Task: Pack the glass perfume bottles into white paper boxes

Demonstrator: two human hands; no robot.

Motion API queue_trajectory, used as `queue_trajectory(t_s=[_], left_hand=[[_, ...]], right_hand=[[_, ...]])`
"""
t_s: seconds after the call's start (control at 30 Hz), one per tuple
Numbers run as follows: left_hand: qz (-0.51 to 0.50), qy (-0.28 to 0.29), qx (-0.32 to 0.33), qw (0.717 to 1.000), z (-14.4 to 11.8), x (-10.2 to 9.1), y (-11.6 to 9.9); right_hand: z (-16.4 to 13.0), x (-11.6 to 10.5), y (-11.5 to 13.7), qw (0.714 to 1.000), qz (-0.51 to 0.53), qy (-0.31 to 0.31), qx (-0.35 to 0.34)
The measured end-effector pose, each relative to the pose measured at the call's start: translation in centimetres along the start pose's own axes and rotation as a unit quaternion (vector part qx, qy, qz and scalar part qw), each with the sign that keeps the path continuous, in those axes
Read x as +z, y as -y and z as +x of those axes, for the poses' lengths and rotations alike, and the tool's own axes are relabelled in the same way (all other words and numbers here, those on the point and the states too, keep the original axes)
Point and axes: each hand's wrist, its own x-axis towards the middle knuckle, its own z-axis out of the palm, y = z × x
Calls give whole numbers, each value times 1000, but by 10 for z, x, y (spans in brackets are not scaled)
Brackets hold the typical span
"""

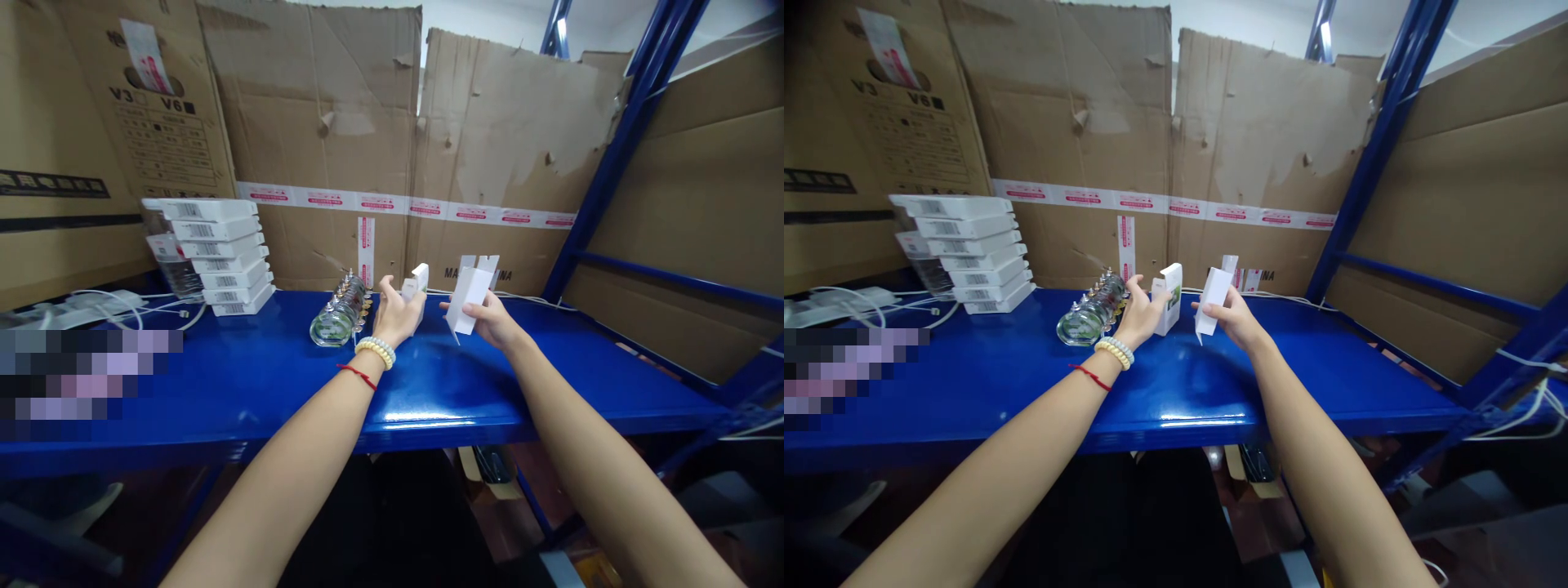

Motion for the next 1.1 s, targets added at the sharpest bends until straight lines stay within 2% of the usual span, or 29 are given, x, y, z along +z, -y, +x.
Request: queue_trajectory(t_s=[0.13,0.33,0.43,0.53,0.63,0.73,0.8,0.97,1.03,1.1], left_hand=[[-45,29,0,999,5,2,3],[-59,136,-52,988,8,9,10],[-75,180,-27,980,7,10,13],[-83,201,1,976,7,7,15],[-62,166,33,984,7,2,15],[18,99,72,992,6,-3,12],[76,75,83,991,5,-4,9],[142,58,111,982,5,0,7],[152,59,144,976,5,2,7],[157,60,182,969,4,3,8]], right_hand=[[0,1,-4,999,-12,43,12],[-1,3,-5,996,-25,79,16],[-2,1,-4,996,-32,75,20],[-3,-3,-2,997,-32,60,28],[-3,-4,1,997,-42,58,28],[-2,-2,1,997,-49,54,17],[0,-1,1,998,-52,33,1],[2,-6,5,995,-43,-66,-57],[-1,-7,9,995,-38,-62,-71],[-4,-7,13,995,-45,-33,-82]])
